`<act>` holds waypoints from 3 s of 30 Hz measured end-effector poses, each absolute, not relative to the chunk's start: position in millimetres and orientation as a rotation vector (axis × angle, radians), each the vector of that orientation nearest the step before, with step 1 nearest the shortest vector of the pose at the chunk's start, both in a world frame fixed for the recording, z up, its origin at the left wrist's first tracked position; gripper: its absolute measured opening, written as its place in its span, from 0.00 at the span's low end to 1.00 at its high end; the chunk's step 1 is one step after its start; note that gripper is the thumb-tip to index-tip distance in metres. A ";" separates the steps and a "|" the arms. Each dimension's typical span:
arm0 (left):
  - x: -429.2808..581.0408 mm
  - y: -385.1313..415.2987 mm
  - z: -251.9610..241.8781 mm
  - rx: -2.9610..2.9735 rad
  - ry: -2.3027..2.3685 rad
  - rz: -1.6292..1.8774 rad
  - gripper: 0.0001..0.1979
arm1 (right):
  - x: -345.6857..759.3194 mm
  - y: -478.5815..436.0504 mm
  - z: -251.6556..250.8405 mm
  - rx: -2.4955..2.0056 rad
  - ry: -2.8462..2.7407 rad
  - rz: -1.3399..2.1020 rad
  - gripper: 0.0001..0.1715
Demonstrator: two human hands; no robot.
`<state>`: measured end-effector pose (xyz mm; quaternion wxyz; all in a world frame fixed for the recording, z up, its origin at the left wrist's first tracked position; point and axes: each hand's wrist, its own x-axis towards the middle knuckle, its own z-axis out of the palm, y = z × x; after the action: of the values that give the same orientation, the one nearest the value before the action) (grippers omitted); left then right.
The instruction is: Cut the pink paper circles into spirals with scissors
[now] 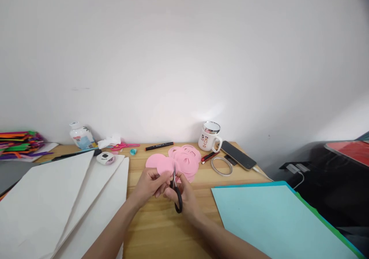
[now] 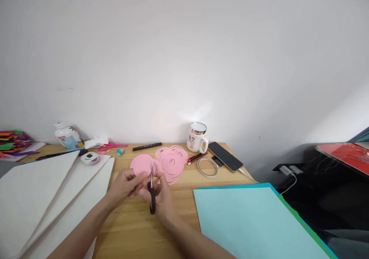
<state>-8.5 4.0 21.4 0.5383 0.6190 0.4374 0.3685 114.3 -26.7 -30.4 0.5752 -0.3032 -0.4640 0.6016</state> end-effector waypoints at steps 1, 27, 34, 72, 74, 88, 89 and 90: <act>-8.5 3.9 21.8 1.468 1.052 0.887 0.20 | 114.7 -27.0 -30.2 -0.724 -1.094 1.408 0.27; -8.5 3.5 21.0 1.480 1.040 0.865 0.20 | 113.6 -27.6 -25.8 -0.738 -1.118 1.443 0.27; -6.8 2.2 23.7 1.515 1.051 0.909 0.22 | 115.2 -28.2 -24.8 -0.823 -1.162 1.376 0.26; -6.5 1.4 23.3 1.516 1.061 0.916 0.20 | 115.5 -28.7 -25.1 -0.675 -1.113 1.431 0.23; -6.7 1.6 23.5 1.524 1.061 0.915 0.20 | 115.7 -29.3 -23.4 -0.682 -1.112 1.435 0.23; -11.9 4.3 20.2 1.487 1.003 0.923 0.20 | 116.8 -29.7 -22.5 -0.760 -1.148 1.393 0.25; -12.3 4.6 19.7 1.478 0.996 0.925 0.20 | 116.9 -30.0 -22.0 -0.773 -1.150 1.393 0.25; -12.5 4.9 19.1 1.471 0.989 0.926 0.20 | 117.0 -30.2 -21.8 -0.783 -1.149 1.395 0.26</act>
<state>-12.5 4.9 19.1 0.5405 0.6188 0.4159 0.3898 117.0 -30.2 -21.8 0.5530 -0.3313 -0.4861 0.5901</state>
